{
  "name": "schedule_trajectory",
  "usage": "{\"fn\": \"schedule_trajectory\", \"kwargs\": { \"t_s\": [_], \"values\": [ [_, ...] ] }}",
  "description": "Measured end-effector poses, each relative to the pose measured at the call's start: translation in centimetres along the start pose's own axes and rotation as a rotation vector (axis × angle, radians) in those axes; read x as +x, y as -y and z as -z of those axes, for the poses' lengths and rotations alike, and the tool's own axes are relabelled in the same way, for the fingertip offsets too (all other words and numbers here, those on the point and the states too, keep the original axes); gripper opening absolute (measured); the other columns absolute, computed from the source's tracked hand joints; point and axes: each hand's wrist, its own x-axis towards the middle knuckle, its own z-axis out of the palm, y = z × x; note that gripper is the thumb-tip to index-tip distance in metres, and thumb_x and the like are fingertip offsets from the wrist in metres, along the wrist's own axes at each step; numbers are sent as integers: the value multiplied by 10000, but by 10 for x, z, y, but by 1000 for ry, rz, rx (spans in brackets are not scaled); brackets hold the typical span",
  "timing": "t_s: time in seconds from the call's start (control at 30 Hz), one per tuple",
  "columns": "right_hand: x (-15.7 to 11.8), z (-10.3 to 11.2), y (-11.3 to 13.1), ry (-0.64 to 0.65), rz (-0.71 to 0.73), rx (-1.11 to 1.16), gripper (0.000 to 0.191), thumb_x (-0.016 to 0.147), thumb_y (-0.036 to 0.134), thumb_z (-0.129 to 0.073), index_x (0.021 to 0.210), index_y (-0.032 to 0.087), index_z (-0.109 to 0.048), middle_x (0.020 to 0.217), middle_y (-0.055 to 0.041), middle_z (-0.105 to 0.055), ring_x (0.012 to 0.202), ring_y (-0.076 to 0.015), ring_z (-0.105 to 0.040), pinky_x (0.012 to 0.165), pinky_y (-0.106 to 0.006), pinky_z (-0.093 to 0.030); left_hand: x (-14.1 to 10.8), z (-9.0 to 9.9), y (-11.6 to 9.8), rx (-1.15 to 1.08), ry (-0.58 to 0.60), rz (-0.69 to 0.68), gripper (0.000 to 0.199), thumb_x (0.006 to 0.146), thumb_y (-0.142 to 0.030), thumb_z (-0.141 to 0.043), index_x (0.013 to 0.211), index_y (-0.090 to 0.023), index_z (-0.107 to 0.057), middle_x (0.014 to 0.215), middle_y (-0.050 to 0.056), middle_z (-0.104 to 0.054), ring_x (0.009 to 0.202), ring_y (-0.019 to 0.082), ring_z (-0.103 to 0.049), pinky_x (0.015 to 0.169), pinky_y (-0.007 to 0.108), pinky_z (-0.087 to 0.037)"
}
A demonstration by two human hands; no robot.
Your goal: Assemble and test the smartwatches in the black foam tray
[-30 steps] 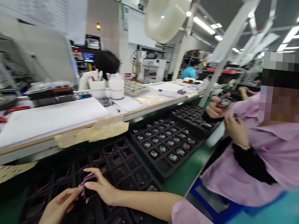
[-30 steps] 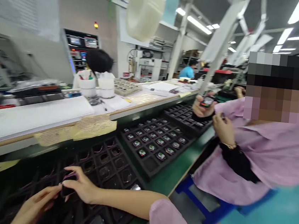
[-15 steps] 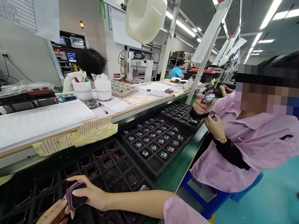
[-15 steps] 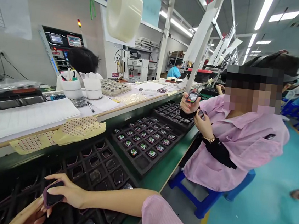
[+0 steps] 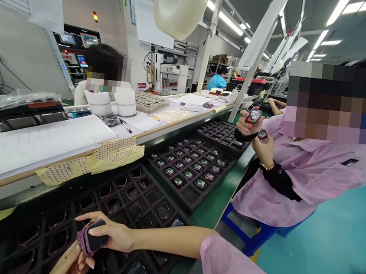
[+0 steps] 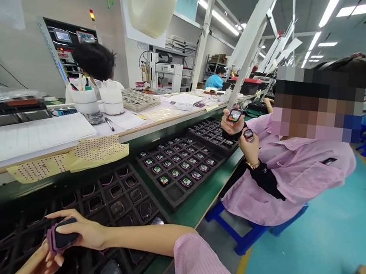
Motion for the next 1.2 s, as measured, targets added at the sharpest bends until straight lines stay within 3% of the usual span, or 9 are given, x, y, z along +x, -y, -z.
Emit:
{"fn": "schedule_trajectory", "kwargs": {
  "t_s": [0.1,0.23,0.53,0.73,1.2],
  "values": [
    [-1,-1,1,8,-20,27,477,711,176,-632,1183,228,-581,790,16,-562,654,-107,-513,611,-232,-384,-1,4,3,-44,79,3,607,430,-640,-796,479,-162,-426,423,-15,-496,407,49,-316,382,174,-286],
    [1,2,-2,5,-49,95,470,745,203,-591,1212,218,-542,774,-3,-591,663,-140,-542,617,-270,-418,-1,7,4,-70,94,48,608,517,-636,-765,482,-152,-399,431,-16,-495,409,38,-310,392,150,-294],
    [6,11,-6,-63,-116,304,385,859,273,-396,1227,194,-476,759,-33,-642,643,-198,-607,630,-355,-466,0,-9,-7,-209,79,50,520,544,-513,-811,630,-156,-442,501,-77,-433,408,28,-357,374,122,-254],
    [-1,4,-5,-177,-154,411,330,885,295,-373,1170,190,-501,800,-50,-652,664,-195,-609,583,-314,-452,-4,-8,-12,-281,123,64,363,750,-429,-662,637,-153,-456,571,-42,-492,389,28,-343,370,151,-238],
    [-2,11,-17,-251,-240,367,293,885,317,-427,1119,180,-540,833,-81,-659,651,-187,-608,596,-319,-466,-11,2,-11,-324,89,4,257,719,-312,-663,656,-149,-474,606,-49,-464,434,37,-370,419,184,-279]
  ]
}}
